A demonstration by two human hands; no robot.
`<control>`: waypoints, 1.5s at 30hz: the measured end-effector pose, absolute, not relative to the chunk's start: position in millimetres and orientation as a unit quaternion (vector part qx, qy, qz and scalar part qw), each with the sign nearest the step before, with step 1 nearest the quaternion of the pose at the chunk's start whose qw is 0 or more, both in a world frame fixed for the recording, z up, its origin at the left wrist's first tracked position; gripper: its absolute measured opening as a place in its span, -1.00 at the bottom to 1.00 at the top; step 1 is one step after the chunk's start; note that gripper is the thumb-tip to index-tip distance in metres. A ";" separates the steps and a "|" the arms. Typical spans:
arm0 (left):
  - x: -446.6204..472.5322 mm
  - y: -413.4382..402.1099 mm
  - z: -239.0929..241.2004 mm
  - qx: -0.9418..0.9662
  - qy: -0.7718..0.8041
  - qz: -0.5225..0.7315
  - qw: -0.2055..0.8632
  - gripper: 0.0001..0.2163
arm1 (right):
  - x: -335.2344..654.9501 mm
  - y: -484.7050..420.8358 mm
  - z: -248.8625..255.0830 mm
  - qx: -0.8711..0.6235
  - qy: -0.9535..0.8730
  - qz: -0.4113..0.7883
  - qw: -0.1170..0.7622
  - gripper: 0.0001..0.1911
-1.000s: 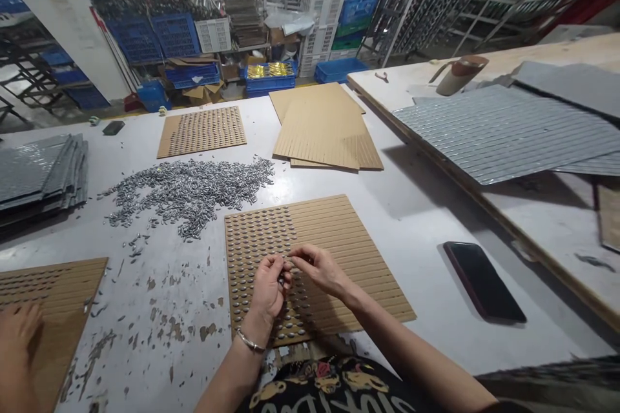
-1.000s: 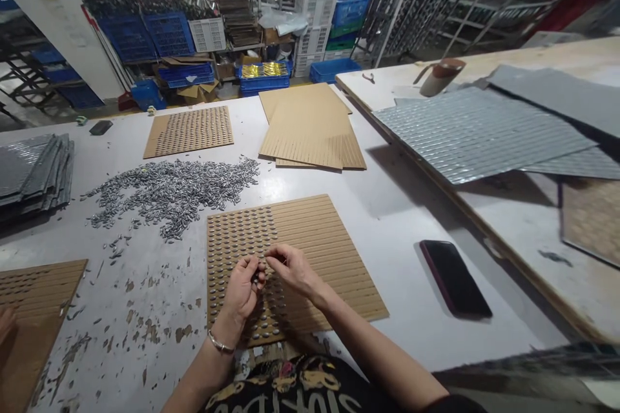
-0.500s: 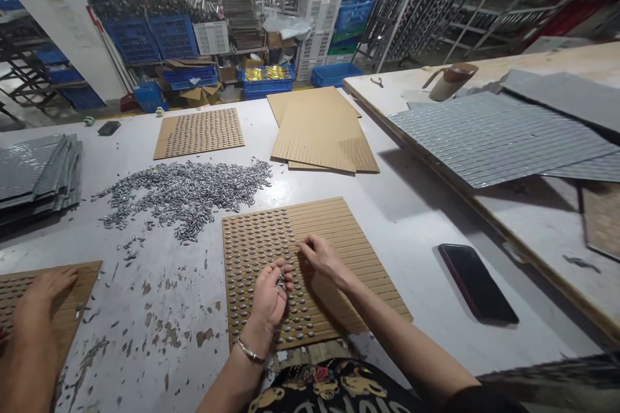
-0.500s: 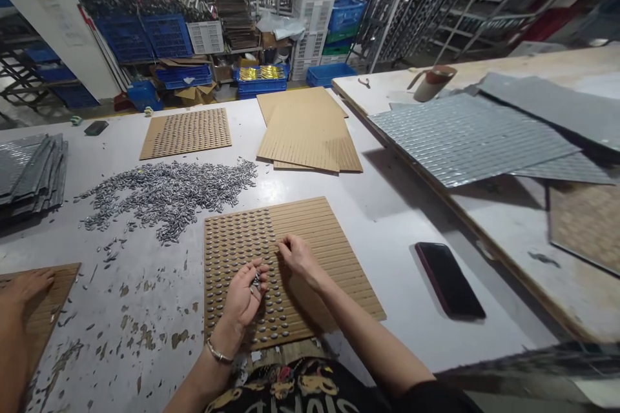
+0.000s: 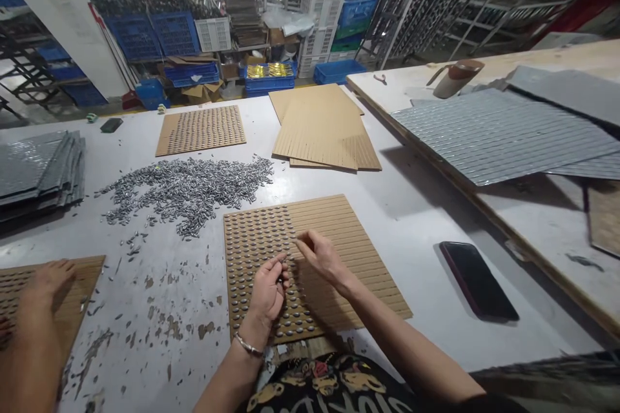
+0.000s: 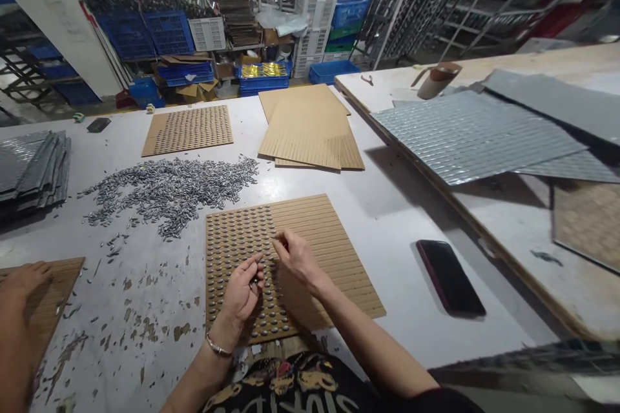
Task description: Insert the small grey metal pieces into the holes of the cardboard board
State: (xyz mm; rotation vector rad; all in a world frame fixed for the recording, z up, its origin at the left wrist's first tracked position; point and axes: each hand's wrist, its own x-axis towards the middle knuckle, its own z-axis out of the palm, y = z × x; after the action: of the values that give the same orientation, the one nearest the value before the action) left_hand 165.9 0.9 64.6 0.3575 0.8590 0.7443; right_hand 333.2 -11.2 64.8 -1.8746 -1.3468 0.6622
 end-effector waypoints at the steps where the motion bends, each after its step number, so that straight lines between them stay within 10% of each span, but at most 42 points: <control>1: 166.5 0.1 65.9 0.171 0.401 0.351 0.829 -0.59 | 329.0 -18.2 69.8 -0.700 -0.532 0.285 0.382 -0.79; 12: 180.0 -10.5 57.4 0.206 0.407 0.336 0.824 -0.67 | 320.1 -38.2 68.1 -0.634 -0.461 0.436 0.442 -0.77; 26: 169.3 -2.7 52.5 0.125 0.418 0.346 0.831 -0.84 | 328.5 1.7 29.7 -0.810 -0.464 0.233 0.273 -0.86; 32: 171.5 4.0 66.5 0.009 0.354 0.353 0.866 -0.82 | 322.4 -21.5 65.2 -0.740 -0.501 0.228 0.386 -0.81; 45: 190.2 -7.4 80.2 0.051 0.361 0.423 0.830 -0.70 | 295.1 -64.8 86.6 -0.674 -0.641 0.225 0.290 -0.87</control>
State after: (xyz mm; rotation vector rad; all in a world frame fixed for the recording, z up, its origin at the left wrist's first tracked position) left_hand 190.2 -7.4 80.2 0.1093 0.7656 0.8967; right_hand 295.1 -64.8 86.6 -1.7983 -1.7095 0.6010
